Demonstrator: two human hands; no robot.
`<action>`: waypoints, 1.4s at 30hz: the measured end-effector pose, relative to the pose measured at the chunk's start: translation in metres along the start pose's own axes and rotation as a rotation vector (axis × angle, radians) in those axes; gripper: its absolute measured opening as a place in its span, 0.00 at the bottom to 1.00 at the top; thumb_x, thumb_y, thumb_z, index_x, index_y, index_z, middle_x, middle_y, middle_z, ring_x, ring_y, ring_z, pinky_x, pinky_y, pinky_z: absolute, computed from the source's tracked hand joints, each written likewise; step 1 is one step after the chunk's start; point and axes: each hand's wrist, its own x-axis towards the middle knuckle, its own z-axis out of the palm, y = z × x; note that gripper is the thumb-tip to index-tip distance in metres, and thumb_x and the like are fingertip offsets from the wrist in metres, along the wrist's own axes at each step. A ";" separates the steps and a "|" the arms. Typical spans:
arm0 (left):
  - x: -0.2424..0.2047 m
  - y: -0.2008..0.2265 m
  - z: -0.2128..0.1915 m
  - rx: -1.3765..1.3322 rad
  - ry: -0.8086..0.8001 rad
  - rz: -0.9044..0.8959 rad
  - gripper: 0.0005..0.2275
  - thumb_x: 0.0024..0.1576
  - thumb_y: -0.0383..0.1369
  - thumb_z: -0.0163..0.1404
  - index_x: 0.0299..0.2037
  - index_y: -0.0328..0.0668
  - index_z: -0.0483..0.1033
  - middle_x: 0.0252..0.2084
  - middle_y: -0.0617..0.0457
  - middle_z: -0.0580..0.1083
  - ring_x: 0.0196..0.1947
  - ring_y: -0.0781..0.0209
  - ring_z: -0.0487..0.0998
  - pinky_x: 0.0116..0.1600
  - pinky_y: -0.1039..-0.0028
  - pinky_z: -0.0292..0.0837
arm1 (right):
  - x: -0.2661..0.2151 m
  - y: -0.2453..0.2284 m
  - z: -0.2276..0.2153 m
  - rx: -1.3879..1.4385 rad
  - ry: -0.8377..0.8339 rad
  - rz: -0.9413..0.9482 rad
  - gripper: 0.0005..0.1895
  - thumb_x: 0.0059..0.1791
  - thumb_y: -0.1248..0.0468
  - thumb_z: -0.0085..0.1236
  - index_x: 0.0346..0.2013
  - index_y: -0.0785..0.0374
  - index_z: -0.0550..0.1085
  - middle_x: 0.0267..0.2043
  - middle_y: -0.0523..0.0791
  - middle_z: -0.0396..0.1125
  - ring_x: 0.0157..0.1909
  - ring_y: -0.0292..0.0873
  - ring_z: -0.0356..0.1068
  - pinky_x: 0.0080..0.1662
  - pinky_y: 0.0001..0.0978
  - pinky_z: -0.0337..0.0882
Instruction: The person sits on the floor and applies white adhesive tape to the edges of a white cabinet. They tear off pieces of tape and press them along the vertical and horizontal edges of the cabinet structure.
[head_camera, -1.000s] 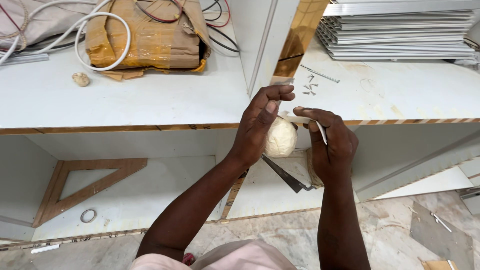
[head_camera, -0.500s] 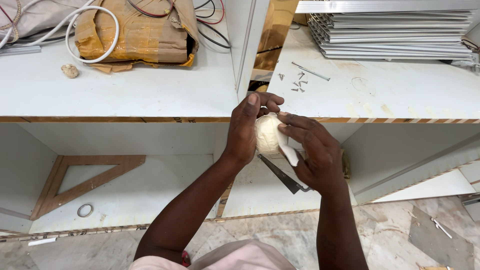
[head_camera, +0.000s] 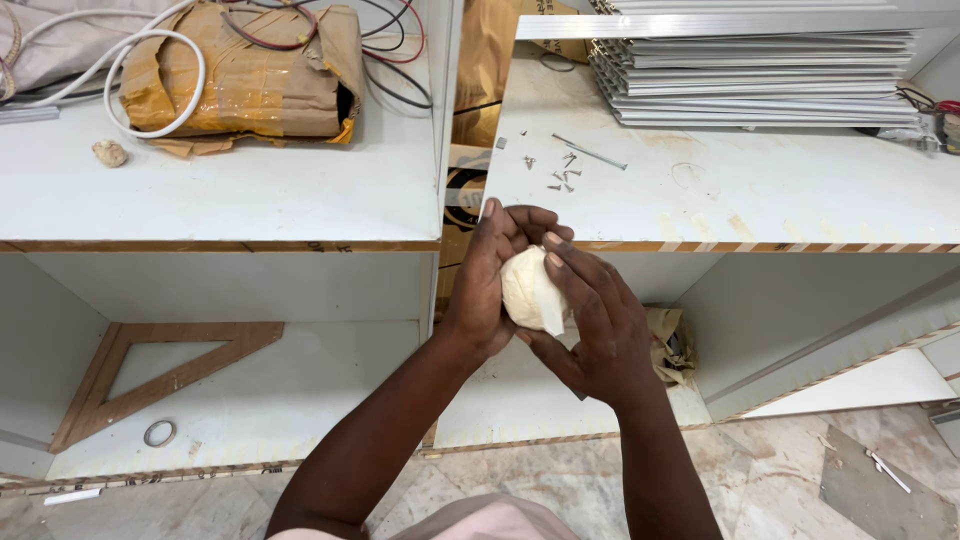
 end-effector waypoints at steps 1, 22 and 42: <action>-0.002 -0.001 0.003 0.084 -0.037 0.026 0.29 0.68 0.57 0.30 0.57 0.35 0.67 0.53 0.42 0.72 0.54 0.56 0.74 0.60 0.65 0.74 | -0.003 0.003 -0.002 0.047 0.019 0.017 0.36 0.50 0.55 0.67 0.67 0.63 0.62 0.69 0.55 0.61 0.68 0.58 0.67 0.65 0.50 0.72; -0.013 0.010 0.029 1.043 -0.256 0.204 0.35 0.61 0.51 0.55 0.75 0.41 0.60 0.67 0.41 0.70 0.65 0.51 0.74 0.64 0.64 0.75 | -0.012 0.036 -0.023 0.351 0.191 0.136 0.22 0.61 0.48 0.45 0.63 0.57 0.71 0.68 0.52 0.64 0.69 0.50 0.67 0.62 0.41 0.75; -0.038 -0.022 0.031 0.649 -0.222 0.224 0.15 0.67 0.37 0.41 0.60 0.41 0.67 0.74 0.43 0.54 0.75 0.49 0.57 0.73 0.55 0.61 | -0.001 0.028 0.016 0.797 0.362 0.271 0.28 0.61 0.46 0.43 0.64 0.66 0.71 0.73 0.57 0.57 0.75 0.51 0.59 0.74 0.47 0.61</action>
